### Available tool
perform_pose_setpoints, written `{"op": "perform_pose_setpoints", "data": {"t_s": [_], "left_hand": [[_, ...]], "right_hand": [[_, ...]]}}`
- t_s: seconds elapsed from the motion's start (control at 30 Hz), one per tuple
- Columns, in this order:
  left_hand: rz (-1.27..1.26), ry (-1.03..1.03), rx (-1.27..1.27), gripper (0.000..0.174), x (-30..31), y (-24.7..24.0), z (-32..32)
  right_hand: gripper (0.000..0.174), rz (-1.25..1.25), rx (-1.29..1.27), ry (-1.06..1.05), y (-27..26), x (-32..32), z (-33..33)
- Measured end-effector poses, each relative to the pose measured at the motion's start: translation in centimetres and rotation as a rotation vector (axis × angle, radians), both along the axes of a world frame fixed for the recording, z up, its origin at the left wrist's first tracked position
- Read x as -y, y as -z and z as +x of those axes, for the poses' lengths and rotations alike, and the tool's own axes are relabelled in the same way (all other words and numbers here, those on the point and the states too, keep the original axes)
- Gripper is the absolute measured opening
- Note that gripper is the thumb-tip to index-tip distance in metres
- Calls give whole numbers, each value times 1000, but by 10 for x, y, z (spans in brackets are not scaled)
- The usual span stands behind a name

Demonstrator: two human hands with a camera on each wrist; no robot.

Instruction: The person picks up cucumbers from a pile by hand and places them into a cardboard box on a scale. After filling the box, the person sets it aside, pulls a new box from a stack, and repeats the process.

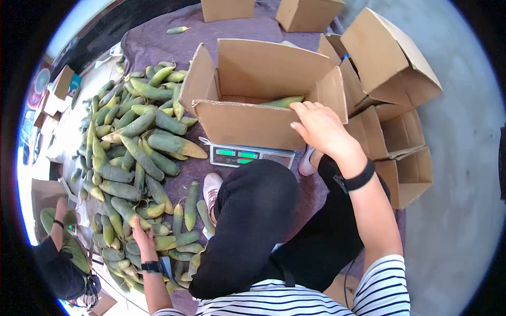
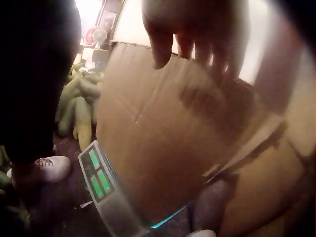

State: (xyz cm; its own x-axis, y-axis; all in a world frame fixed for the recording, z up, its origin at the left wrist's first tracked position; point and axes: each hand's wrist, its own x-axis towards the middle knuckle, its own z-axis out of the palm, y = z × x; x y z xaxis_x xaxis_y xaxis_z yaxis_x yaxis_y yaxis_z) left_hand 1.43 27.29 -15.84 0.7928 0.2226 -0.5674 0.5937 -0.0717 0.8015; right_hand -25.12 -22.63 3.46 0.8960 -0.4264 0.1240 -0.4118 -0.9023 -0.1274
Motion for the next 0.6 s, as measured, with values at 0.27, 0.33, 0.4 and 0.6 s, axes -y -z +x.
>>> {"op": "perform_pose_setpoints", "data": {"t_s": [0.27, 0.33, 0.4, 0.6], "left_hand": [[-323, 411, 231, 27, 88, -106, -47], [-296, 518, 348, 26, 125, -142, -52], [-296, 730, 483, 27, 155, -169, -47], [42, 1048, 1056, 40, 282, -215, -38]], "right_hand": [[11, 36, -119, 41, 17, 9, 5], [11, 52, -104, 52, 17, 7, 5], [11, 65, -98, 60, 17, 5, 3], [12, 66, -164, 79, 8, 1, 6]]}}
